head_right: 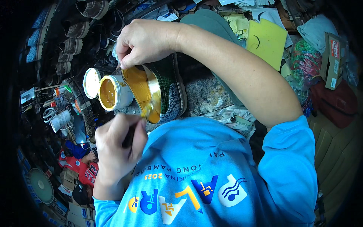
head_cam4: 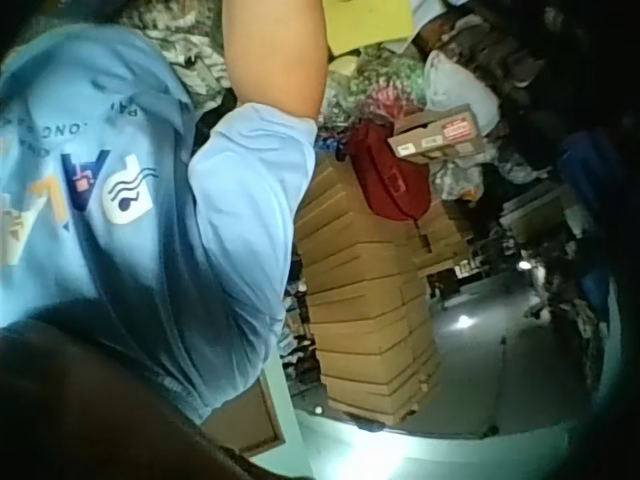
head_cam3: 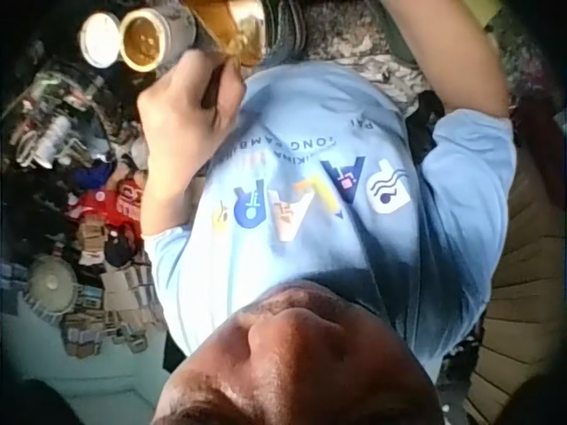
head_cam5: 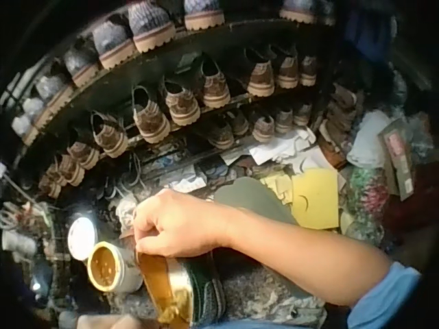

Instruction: Applying glue to the interior of a shoe and inserting an insole.

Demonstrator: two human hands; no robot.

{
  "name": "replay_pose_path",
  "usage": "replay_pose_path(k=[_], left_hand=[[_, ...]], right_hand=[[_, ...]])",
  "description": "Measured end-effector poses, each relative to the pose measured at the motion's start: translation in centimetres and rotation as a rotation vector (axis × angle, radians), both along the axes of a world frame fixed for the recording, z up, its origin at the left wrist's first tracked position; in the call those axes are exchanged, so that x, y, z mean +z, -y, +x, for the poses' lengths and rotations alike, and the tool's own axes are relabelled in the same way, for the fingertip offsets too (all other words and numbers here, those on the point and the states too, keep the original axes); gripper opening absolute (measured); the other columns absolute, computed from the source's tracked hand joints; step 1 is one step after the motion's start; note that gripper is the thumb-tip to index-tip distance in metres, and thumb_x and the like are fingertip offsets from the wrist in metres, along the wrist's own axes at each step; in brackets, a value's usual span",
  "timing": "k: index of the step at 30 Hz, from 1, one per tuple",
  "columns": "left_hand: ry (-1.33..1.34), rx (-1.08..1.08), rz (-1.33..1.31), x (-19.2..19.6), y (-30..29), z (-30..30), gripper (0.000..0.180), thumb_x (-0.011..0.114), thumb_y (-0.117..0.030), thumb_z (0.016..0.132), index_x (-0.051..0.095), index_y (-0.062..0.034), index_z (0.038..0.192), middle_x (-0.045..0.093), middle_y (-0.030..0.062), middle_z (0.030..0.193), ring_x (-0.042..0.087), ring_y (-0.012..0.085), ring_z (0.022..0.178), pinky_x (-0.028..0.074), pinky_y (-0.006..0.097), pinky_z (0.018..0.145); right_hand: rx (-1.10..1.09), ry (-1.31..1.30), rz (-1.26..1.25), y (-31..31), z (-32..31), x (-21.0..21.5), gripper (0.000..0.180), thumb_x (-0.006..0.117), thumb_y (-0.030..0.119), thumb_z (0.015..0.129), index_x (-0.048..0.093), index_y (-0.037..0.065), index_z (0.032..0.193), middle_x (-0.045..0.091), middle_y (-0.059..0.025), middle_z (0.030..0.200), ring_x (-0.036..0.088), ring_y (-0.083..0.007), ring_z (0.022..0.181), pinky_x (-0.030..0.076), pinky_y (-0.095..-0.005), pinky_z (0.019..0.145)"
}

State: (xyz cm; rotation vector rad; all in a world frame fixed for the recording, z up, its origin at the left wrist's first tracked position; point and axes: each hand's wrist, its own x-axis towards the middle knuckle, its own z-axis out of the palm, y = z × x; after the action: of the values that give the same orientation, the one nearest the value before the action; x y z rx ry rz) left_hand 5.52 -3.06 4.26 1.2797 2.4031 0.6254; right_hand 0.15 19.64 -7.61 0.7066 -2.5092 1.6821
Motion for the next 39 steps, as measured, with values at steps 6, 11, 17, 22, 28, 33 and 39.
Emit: replay_pose_path(k=[6,11,17,22,28,33,39], left_hand=[[-0.131,-0.009,0.023,-0.7,-0.6,-1.0,0.016,0.077,-0.001,0.085,0.063,-0.0001,0.093,0.064,0.0156,0.077,0.066,0.0327,0.063,0.052,0.042,0.055],[-0.246,-0.011,-0.036,-3.6,-1.5,-1.1,0.016,0.073,-0.005,0.089,0.062,0.0,0.1,0.058,0.0171,0.079,0.063,0.0353,0.063,0.051,0.045,0.056],[-0.027,0.072,-0.017,-1.2,-1.1,-0.8,0.013,0.073,-0.004,0.089,0.06,-0.0007,0.088,0.063,0.0183,0.073,0.063,0.0391,0.059,0.051,0.047,0.054],[-0.015,0.241,0.196,3.5,0.7,-0.5,0.011,0.076,0.004,0.083,0.071,0.004,0.093,0.066,0.0109,0.068,0.063,0.0187,0.055,0.047,0.03,0.051],[0.674,0.547,1.218,3.4,12.3,-2.0,0.033,0.048,-0.024,0.108,0.055,0.0064,0.12,0.06,0.0167,0.092,0.053,0.0122,0.056,0.043,0.023,0.052],[0.525,0.975,1.154,-4.6,14.8,-5.5,0.036,0.052,-0.029,0.111,0.062,0.0018,0.126,0.068,0.0115,0.085,0.052,0.0086,0.059,0.041,0.021,0.053],[0.361,1.033,0.669,-12.2,16.3,-4.7,0.025,0.06,-0.024,0.109,0.066,-0.0024,0.121,0.074,0.007,0.093,0.054,0.0031,0.064,0.041,0.017,0.056]], right_hand=[[0.009,-0.014,-0.063,-0.1,0.3,-0.3,0.017,0.073,0.017,0.09,0.078,0.001,0.09,0.068,-0.0075,0.081,0.067,-0.0186,0.077,0.053,-0.0329,0.07],[-0.004,-0.029,-0.051,0.2,0.3,0.2,0.019,0.074,0.02,0.086,0.078,0.002,0.09,0.072,-0.0098,0.083,0.07,-0.0229,0.078,0.056,-0.0348,0.073],[0.007,-0.044,-0.103,0.1,0.4,-0.4,0.015,0.073,0.016,0.089,0.077,0.001,0.089,0.068,-0.0079,0.081,0.067,-0.0201,0.079,0.053,-0.0331,0.072],[0.048,-0.028,-0.078,-0.7,0.0,-0.3,0.014,0.073,0.015,0.09,0.078,0.002,0.089,0.069,-0.0071,0.084,0.067,-0.0203,0.082,0.053,-0.0333,0.074],[0.177,-0.083,-0.084,-0.2,-1.0,0.3,0.018,0.074,0.02,0.088,0.078,0.002,0.089,0.069,-0.0075,0.083,0.066,-0.0217,0.074,0.052,-0.0341,0.068],[0.144,-0.12,-0.022,-0.9,0.5,1.0,0.016,0.076,0.02,0.088,0.077,0.004,0.089,0.07,-0.0062,0.094,0.069,-0.0225,0.085,0.054,-0.0357,0.073],[-0.64,-0.058,0.328,-1.9,10.6,3.1,0.024,0.081,0.016,0.085,0.076,0.002,0.104,0.071,-0.0139,0.109,0.069,-0.0305,0.107,0.054,-0.0375,0.095]])
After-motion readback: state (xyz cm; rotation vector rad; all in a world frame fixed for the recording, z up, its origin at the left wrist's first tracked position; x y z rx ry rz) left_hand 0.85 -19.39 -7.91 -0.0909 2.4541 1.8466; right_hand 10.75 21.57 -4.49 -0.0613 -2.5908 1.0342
